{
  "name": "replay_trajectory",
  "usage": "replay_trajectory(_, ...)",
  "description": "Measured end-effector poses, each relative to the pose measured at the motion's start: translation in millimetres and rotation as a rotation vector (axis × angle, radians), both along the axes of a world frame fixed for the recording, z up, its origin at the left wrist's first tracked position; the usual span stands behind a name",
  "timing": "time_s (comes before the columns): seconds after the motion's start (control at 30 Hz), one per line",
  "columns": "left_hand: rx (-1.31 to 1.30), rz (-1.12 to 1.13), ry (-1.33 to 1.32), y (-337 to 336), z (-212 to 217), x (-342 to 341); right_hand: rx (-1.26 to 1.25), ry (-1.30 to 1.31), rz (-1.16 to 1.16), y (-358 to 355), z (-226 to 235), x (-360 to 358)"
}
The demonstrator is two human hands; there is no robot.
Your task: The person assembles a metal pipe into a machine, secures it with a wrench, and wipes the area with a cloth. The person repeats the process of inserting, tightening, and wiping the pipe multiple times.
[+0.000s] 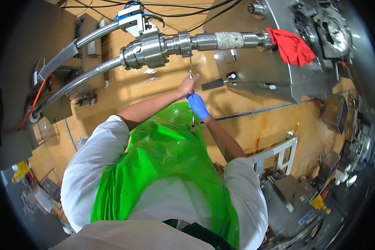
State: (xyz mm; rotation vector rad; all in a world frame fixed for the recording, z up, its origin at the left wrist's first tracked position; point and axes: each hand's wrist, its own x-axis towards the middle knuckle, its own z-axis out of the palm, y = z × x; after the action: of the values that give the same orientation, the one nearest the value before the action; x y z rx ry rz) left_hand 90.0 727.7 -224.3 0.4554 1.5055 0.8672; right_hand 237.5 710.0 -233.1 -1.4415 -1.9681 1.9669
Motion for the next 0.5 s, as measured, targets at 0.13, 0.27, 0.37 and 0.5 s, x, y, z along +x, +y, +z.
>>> replay_trajectory(0.13, 0.194, 0.127, 0.466, 36, -36, -38, 0.382, 0.117, 0.185, 64, -63, -61)
replay_trajectory(0.27, 0.302, 0.067, 0.738, 49, -39, -54, 0.808, 0.470, 0.186, 103, -97, -105)
replay_trajectory(0.37, 0.239, 0.123, 0.753, 52, -36, -64, 0.758, 0.463, 0.224, 125, -103, -124)
replay_trajectory(0.5, 0.207, 0.166, 0.765, 57, -42, -79, 0.701, 0.450, 0.264, 149, -104, -148)
